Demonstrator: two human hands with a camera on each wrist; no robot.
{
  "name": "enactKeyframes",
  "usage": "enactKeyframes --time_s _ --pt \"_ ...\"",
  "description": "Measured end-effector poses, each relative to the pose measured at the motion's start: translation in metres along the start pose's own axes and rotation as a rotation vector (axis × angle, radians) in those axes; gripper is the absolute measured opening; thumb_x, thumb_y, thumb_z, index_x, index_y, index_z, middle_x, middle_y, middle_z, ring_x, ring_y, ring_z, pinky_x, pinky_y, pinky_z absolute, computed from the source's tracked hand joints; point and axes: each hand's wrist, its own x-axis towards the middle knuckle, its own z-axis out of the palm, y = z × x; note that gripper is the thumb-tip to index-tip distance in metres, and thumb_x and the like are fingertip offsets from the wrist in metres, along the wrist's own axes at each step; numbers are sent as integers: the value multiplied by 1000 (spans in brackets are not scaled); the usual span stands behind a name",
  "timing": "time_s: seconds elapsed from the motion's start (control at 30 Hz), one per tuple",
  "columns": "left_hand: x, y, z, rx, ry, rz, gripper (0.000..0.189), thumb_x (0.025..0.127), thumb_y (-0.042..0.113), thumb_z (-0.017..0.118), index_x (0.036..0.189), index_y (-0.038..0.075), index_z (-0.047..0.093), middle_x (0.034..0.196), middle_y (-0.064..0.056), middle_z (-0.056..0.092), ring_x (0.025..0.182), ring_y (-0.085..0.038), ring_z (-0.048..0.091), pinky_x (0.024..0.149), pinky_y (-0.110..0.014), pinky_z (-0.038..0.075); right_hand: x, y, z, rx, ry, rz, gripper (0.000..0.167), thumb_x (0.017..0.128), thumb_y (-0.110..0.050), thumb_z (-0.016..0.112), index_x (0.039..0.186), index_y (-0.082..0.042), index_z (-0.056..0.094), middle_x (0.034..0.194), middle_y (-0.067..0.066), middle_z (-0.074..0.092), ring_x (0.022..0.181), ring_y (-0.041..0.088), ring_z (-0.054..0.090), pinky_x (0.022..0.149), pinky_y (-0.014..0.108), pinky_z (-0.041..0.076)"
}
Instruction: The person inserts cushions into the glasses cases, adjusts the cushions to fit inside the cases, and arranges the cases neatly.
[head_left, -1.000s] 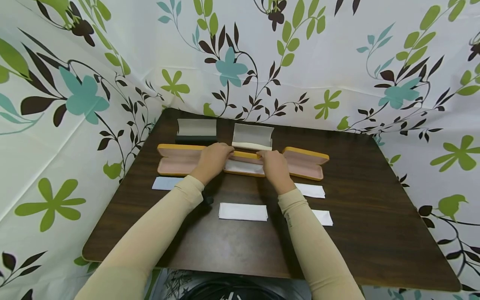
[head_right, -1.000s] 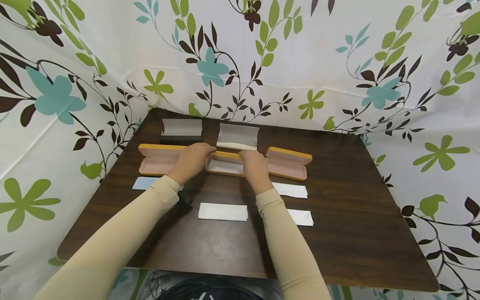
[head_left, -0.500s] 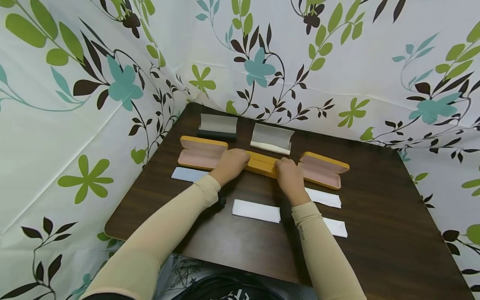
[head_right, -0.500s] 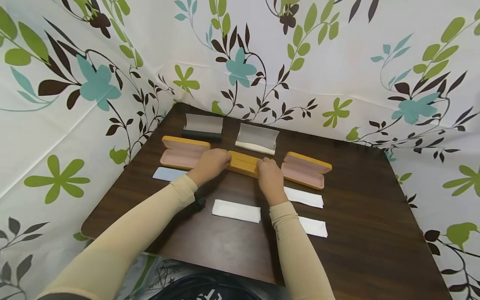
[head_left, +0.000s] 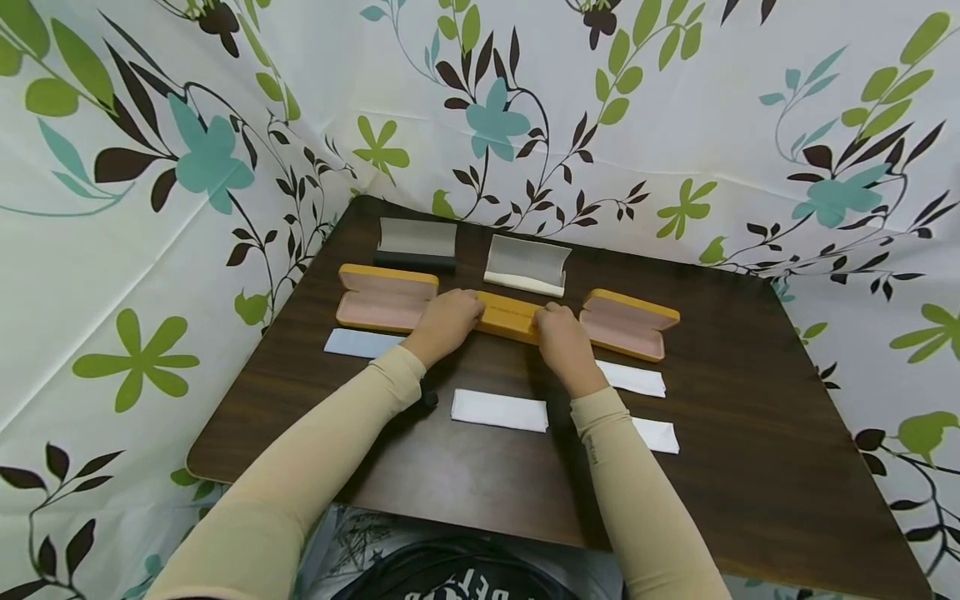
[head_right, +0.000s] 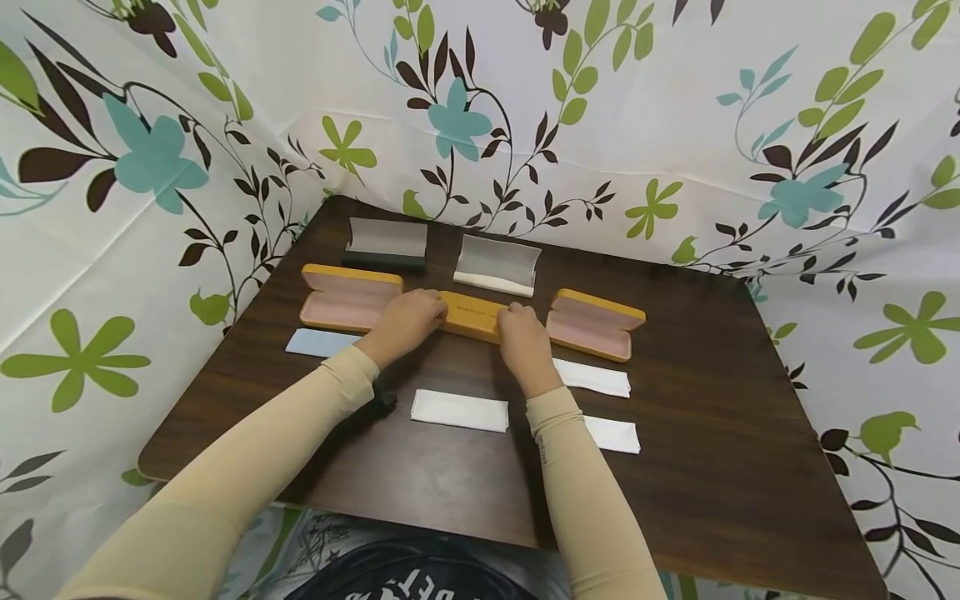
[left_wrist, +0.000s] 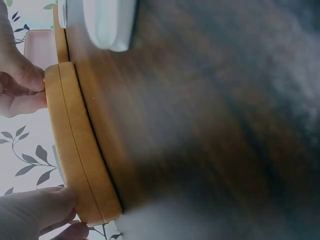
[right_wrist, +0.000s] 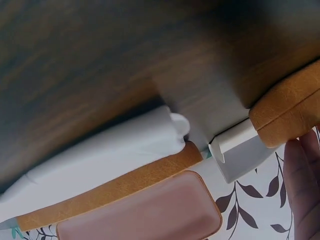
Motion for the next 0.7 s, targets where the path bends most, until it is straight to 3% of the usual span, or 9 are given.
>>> enactKeyframes --time_s 0.17,0.3,0.5,0.7 --pt "0 3 1 -22 0 -3 7 96 7 70 92 9 75 93 -5 69 85 -23 68 76 -34 57 -1 1 -1 12 -42 13 4 90 0 75 92 -4 75 95 14 65 91 36 61 74 44 56" --pt "-2 3 2 -35 9 -3 7 96 6 70 92 7 76 94 -6 69 86 -23 68 76 -34 57 0 2 1 17 -60 21 8 87 -8 80 91 -5 74 95 12 64 91 35 61 74 43 56" --pt "-3 3 2 -41 34 11 6 94 5 72 93 7 77 95 -6 71 86 -24 69 76 -35 58 1 3 2 14 -43 16 6 87 -5 79 91 -4 74 95 13 64 91 35 60 75 43 56" --pt "-2 1 -1 -51 20 12 6 94 6 72 96 8 77 98 -6 71 88 -26 69 78 -37 58 1 4 0 10 -41 12 6 88 -3 78 93 -4 74 98 13 65 92 35 61 77 43 56"
